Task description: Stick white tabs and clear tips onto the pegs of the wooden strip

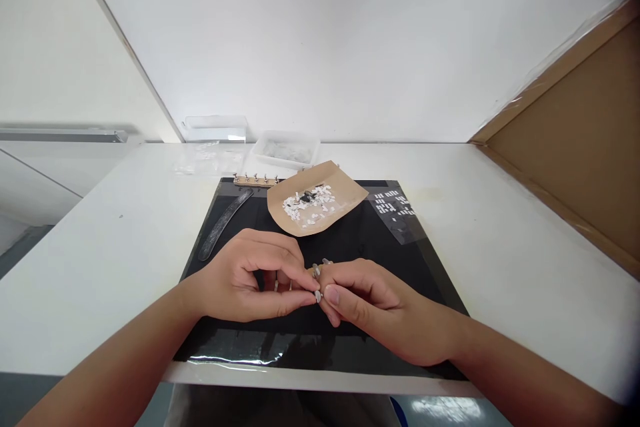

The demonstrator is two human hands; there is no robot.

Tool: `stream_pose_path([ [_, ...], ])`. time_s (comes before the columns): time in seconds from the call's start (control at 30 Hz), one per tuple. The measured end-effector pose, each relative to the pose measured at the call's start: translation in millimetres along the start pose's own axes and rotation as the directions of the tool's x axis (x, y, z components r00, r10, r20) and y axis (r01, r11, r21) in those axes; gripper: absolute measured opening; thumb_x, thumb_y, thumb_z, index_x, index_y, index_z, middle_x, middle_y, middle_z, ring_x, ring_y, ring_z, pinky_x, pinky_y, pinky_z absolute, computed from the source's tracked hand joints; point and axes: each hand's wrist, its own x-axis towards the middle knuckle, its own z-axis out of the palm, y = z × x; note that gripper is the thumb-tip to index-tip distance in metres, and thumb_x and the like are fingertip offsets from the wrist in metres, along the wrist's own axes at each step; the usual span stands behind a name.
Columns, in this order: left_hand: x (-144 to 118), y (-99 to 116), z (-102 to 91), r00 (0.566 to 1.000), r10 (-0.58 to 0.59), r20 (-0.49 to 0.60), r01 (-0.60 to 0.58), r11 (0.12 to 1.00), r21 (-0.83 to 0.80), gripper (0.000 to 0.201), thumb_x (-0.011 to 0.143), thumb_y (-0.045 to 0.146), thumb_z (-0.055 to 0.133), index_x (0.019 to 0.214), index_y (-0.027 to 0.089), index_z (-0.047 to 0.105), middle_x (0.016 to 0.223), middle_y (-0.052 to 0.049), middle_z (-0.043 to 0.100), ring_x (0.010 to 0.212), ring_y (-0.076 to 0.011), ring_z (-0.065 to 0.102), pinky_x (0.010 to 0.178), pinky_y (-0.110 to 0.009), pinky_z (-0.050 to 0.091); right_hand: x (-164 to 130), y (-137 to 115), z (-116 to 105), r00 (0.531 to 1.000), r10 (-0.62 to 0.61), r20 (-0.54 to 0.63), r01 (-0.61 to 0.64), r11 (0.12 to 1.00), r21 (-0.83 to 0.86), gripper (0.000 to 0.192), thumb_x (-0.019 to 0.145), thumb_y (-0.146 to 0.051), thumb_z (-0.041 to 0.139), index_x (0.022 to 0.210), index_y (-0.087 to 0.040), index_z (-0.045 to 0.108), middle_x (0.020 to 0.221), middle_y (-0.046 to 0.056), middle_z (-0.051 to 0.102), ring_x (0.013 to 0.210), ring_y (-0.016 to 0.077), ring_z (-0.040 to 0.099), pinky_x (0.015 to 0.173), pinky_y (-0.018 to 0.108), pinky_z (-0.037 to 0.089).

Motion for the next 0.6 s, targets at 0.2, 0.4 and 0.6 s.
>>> stream_pose_path([
  [0.2,0.2,1.7,-0.1,1.0,0.004,0.006,-0.004,1.0,0.018,0.015,0.091,0.011,0.077,0.104,0.016,0.082,0.079,-0.007,0.073,0.062,-0.0126,0.065,0.054,-0.022,0.054,-0.3,-0.5,-1.0,1.0,0.01,0.012,-0.01,1.0,-0.015,0.043,0.111,-0.051,0.047,0.083,-0.02,0.058,0.071,-0.003,0.049,0.067,0.0126,0.043,0.063,0.028,0.037],
  [0.4,0.0,1.6,-0.3,1.0,-0.027,0.007,0.027,1.0,0.016,0.013,0.092,0.012,0.077,0.103,0.017,0.082,0.079,-0.007,0.074,0.063,-0.0127,0.065,0.055,-0.022,0.053,0.4,-1.9,-0.6,1.0,0.005,0.005,-0.005,1.0,-0.012,0.044,0.112,-0.05,0.045,0.082,-0.02,0.058,0.072,-0.003,0.048,0.066,0.0124,0.042,0.062,0.028,0.036],
  [0.6,0.0,2.5,-1.3,0.998,-0.054,0.039,0.055,0.998,-0.024,0.015,0.093,0.009,0.074,0.105,0.014,0.081,0.082,-0.008,0.073,0.063,-0.0112,0.066,0.054,-0.02,0.054,0.2,-1.5,-0.2,1.0,0.006,-0.002,-0.006,1.0,-0.001,0.045,0.112,-0.05,0.045,0.082,-0.02,0.058,0.07,-0.004,0.047,0.066,0.012,0.041,0.061,0.027,0.035],
])
